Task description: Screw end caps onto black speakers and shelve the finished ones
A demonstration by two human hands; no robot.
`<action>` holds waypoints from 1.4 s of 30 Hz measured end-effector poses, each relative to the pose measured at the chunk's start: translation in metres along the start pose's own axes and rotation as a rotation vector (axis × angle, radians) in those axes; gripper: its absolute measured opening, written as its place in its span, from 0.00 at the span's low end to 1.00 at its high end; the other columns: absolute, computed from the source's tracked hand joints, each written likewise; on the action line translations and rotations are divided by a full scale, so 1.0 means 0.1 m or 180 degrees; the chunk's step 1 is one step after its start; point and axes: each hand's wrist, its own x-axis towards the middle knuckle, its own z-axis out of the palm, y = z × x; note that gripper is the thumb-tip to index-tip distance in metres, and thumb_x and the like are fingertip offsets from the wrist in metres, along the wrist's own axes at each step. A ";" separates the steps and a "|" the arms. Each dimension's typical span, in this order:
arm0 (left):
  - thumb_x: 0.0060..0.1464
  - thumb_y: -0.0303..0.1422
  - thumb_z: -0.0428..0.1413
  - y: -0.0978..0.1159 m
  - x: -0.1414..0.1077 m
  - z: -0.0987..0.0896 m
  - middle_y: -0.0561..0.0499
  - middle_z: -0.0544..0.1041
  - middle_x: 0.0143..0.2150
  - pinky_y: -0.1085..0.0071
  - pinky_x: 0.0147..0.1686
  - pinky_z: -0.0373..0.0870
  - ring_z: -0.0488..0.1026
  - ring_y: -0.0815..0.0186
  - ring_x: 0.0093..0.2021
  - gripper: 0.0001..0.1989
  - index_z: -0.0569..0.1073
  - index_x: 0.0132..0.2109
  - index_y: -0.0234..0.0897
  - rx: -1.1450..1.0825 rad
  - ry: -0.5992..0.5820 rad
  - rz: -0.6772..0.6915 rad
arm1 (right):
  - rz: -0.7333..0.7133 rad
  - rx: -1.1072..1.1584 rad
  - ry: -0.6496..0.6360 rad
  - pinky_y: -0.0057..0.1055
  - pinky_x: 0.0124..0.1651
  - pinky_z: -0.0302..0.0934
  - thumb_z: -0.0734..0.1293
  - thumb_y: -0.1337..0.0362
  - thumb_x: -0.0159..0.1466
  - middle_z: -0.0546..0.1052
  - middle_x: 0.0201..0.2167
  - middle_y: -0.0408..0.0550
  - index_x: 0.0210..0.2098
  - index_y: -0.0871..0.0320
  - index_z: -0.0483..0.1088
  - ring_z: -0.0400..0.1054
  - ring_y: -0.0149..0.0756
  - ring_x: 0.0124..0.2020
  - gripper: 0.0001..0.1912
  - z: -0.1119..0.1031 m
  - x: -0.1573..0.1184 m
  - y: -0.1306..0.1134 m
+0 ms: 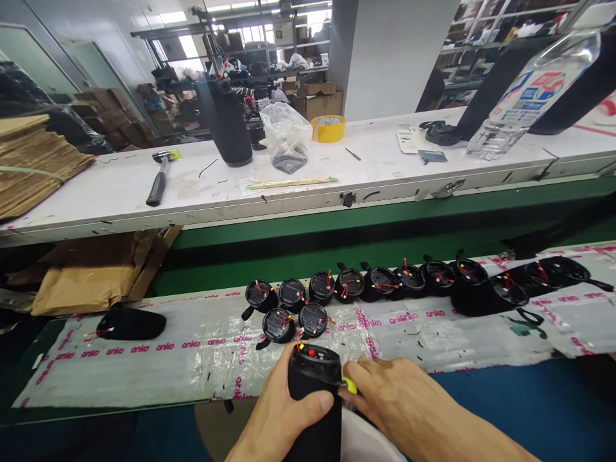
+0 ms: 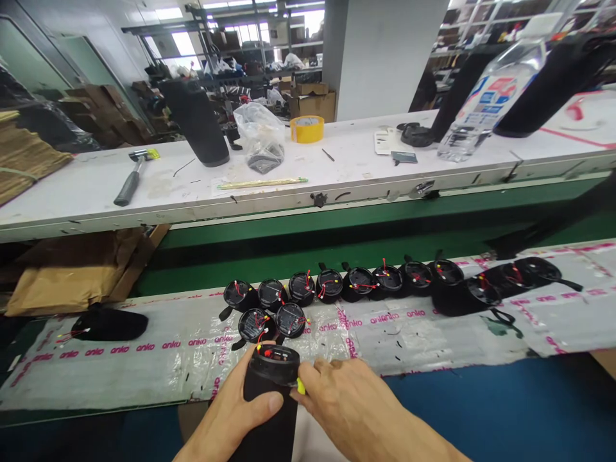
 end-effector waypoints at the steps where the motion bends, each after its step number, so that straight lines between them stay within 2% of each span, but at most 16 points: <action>1: 0.52 0.50 0.67 0.01 -0.01 0.01 0.45 0.80 0.53 0.57 0.56 0.68 0.74 0.45 0.56 0.31 0.72 0.57 0.40 0.0065 0.0042 -0.0026 | -0.0068 -0.0111 -0.0068 0.34 0.23 0.43 0.63 0.67 0.73 0.74 0.27 0.39 0.40 0.52 0.61 0.69 0.36 0.21 0.05 0.00 0.00 -0.01; 4: 0.51 0.49 0.67 0.04 -0.03 0.05 0.44 0.80 0.55 0.56 0.57 0.67 0.74 0.44 0.57 0.32 0.71 0.59 0.40 0.0317 0.0220 -0.0121 | -0.0139 -0.0268 -0.0260 0.35 0.22 0.42 0.64 0.71 0.69 0.74 0.29 0.42 0.39 0.53 0.62 0.68 0.37 0.22 0.07 -0.01 0.00 -0.05; 7: 0.50 0.48 0.68 0.05 -0.04 0.07 0.44 0.80 0.57 0.55 0.58 0.66 0.74 0.45 0.58 0.36 0.68 0.62 0.42 0.0421 0.0390 -0.0174 | 0.0001 -0.0058 -0.0159 0.34 0.22 0.46 0.62 0.70 0.71 0.74 0.28 0.42 0.39 0.53 0.64 0.69 0.36 0.22 0.05 0.00 0.01 -0.05; 11: 0.49 0.51 0.68 0.04 -0.02 0.05 0.45 0.81 0.53 0.57 0.55 0.69 0.75 0.47 0.55 0.38 0.69 0.61 0.41 -0.0197 0.0170 -0.0031 | 0.0267 0.1045 0.0666 0.31 0.28 0.59 0.53 0.60 0.80 0.76 0.29 0.41 0.43 0.53 0.64 0.73 0.35 0.26 0.12 -0.01 0.01 0.02; 14: 0.51 0.50 0.68 0.03 0.00 0.03 0.44 0.80 0.54 0.57 0.57 0.69 0.75 0.47 0.56 0.35 0.70 0.60 0.40 -0.0620 -0.0001 0.0009 | 0.0966 0.2003 0.1314 0.28 0.29 0.63 0.53 0.56 0.80 0.75 0.26 0.38 0.45 0.52 0.66 0.71 0.32 0.24 0.14 -0.05 -0.02 0.09; 16: 0.51 0.49 0.68 0.03 0.01 0.03 0.45 0.80 0.54 0.57 0.58 0.68 0.75 0.47 0.56 0.35 0.69 0.61 0.40 -0.0573 0.0030 0.0017 | 0.1435 0.2265 0.1174 0.29 0.29 0.64 0.57 0.54 0.78 0.75 0.26 0.37 0.51 0.52 0.67 0.71 0.33 0.24 0.12 -0.09 -0.02 0.09; 19: 0.50 0.50 0.69 0.02 -0.01 0.02 0.44 0.80 0.55 0.55 0.57 0.69 0.75 0.44 0.57 0.38 0.68 0.63 0.41 -0.0420 0.0014 -0.0053 | 0.1586 0.2543 0.0407 0.33 0.34 0.67 0.61 0.52 0.74 0.79 0.30 0.40 0.63 0.50 0.67 0.74 0.38 0.29 0.21 -0.16 0.04 0.02; 22: 0.53 0.51 0.67 -0.04 -0.04 -0.03 0.42 0.75 0.66 0.49 0.67 0.60 0.68 0.41 0.68 0.42 0.64 0.70 0.43 -0.0514 0.0170 -0.0187 | 0.1677 0.2954 -0.0130 0.35 0.41 0.66 0.62 0.51 0.73 0.81 0.35 0.43 0.59 0.48 0.72 0.75 0.40 0.35 0.19 -0.19 0.15 -0.03; 24: 0.57 0.51 0.63 -0.11 -0.05 -0.09 0.44 0.67 0.74 0.48 0.73 0.51 0.58 0.44 0.75 0.41 0.62 0.73 0.46 -0.0875 0.0213 -0.0360 | 0.1757 0.3308 -0.0152 0.34 0.40 0.63 0.62 0.50 0.72 0.79 0.34 0.43 0.49 0.51 0.75 0.72 0.38 0.34 0.16 -0.14 0.19 -0.02; 26: 0.58 0.50 0.63 -0.18 -0.04 -0.15 0.47 0.62 0.77 0.49 0.75 0.48 0.53 0.46 0.77 0.38 0.65 0.72 0.47 -0.1306 0.0204 -0.0469 | 0.1763 0.3855 -0.0008 0.31 0.33 0.60 0.64 0.46 0.71 0.73 0.28 0.41 0.42 0.54 0.73 0.65 0.34 0.29 0.18 -0.03 0.17 0.01; 29: 0.51 0.48 0.68 -0.25 0.04 -0.15 0.41 0.70 0.72 0.47 0.71 0.58 0.61 0.40 0.74 0.38 0.72 0.67 0.44 -0.1759 0.0001 -0.0427 | 0.1738 0.4835 0.0046 0.27 0.26 0.53 0.66 0.37 0.67 0.64 0.23 0.36 0.39 0.55 0.68 0.57 0.29 0.23 0.26 0.19 0.10 0.06; 32: 0.49 0.53 0.68 -0.30 0.13 0.00 0.38 0.72 0.70 0.46 0.68 0.63 0.63 0.36 0.72 0.38 0.77 0.63 0.39 -0.2105 -0.0229 -0.0254 | 0.1910 0.5349 0.0014 0.26 0.25 0.53 0.68 0.34 0.64 0.64 0.21 0.35 0.40 0.55 0.64 0.57 0.28 0.21 0.29 0.38 0.05 0.09; 36: 0.46 0.53 0.70 -0.38 0.15 0.19 0.47 0.58 0.78 0.54 0.72 0.57 0.53 0.39 0.77 0.35 0.80 0.59 0.42 -0.2068 0.0397 0.0258 | 0.1894 0.5446 -0.0019 0.26 0.23 0.53 0.68 0.31 0.62 0.67 0.19 0.37 0.39 0.55 0.64 0.58 0.28 0.19 0.32 0.51 0.07 0.13; 37: 0.45 0.52 0.71 -0.39 0.13 0.20 0.47 0.59 0.78 0.54 0.72 0.57 0.55 0.40 0.76 0.38 0.78 0.62 0.44 -0.2186 0.0347 0.0231 | 0.1883 0.5454 -0.0060 0.26 0.23 0.53 0.68 0.31 0.61 0.67 0.19 0.37 0.39 0.55 0.64 0.58 0.28 0.18 0.32 0.52 0.07 0.13; 39: 0.45 0.50 0.71 -0.37 0.07 0.20 0.43 0.68 0.72 0.51 0.70 0.61 0.66 0.41 0.71 0.44 0.71 0.68 0.46 -0.2510 -0.0071 -0.0099 | 0.1892 0.5445 -0.0143 0.26 0.23 0.54 0.67 0.30 0.61 0.67 0.19 0.36 0.40 0.55 0.64 0.59 0.28 0.18 0.33 0.49 0.08 0.12; 42: 0.49 0.47 0.69 -0.25 0.00 0.12 0.40 0.80 0.59 0.52 0.58 0.71 0.79 0.43 0.57 0.43 0.67 0.69 0.43 -0.2374 -0.0450 -0.0508 | 0.2129 0.4898 -0.0040 0.29 0.27 0.60 0.63 0.33 0.68 0.72 0.25 0.39 0.52 0.55 0.65 0.65 0.32 0.23 0.33 0.35 0.04 0.08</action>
